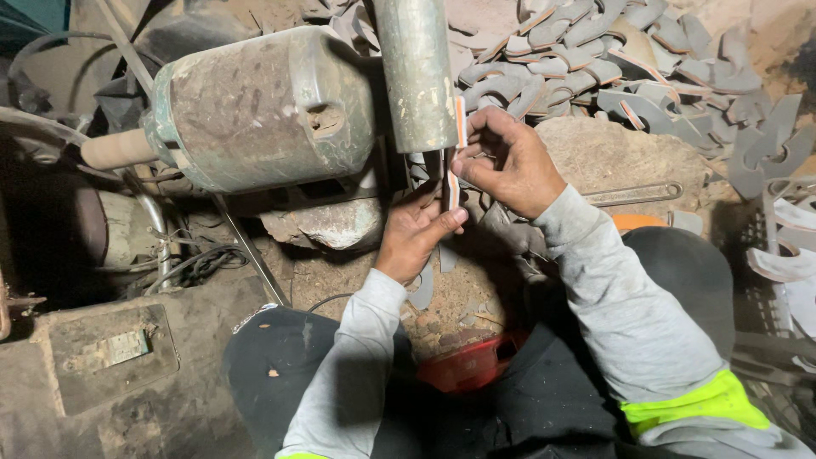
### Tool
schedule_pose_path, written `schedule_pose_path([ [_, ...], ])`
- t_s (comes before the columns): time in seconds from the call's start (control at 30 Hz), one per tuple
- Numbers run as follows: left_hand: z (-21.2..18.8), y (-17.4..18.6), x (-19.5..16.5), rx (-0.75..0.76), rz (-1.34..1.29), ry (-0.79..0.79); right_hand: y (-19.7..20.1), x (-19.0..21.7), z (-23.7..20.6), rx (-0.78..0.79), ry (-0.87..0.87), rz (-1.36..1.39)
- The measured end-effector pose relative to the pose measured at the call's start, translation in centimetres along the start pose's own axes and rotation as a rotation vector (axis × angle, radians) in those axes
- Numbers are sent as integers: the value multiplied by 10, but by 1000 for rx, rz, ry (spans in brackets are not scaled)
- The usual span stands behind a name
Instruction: The person sits at a grinding machine and repeatedly presses the edges of curved shoe sole pieces against the rotating wheel to smooth them. The person handles the parts one at a time, rotating them to grind different edges, and places the finished pieces into a pile nearby.
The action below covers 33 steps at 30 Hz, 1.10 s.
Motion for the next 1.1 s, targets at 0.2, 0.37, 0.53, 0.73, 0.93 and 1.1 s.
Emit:
schedule_pose_path([
  [0.2,1,1,-4,17,-18,18,-2,0,3,-5,48,-52],
  [0.37,-5,3,6,30,-34,47,-2,-18,1,7,31,-40],
  [0.53,-17,9,20,-92,281,71,0,-41,-2,97,-72,-218],
  [0.73,-7,7,11,-91,333,-5,13,-25,-1,41,-68,-315],
  [0.93,-3,-1,-1,39,7,28,0,-3,-1,4,46,-61],
  [1.1,-11,1,6,38,27,66,-4,-23,2,11,34,-101],
])
Point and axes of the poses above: each hand's wrist, its own z-axis towards the middle knuckle, its own y-axis out of the back of the hand, x = y × z, the point moved 8 cm from there along z, towards the middle knuckle, and after that the axes turned 2 degrees about -y, right-handed, at the moved point
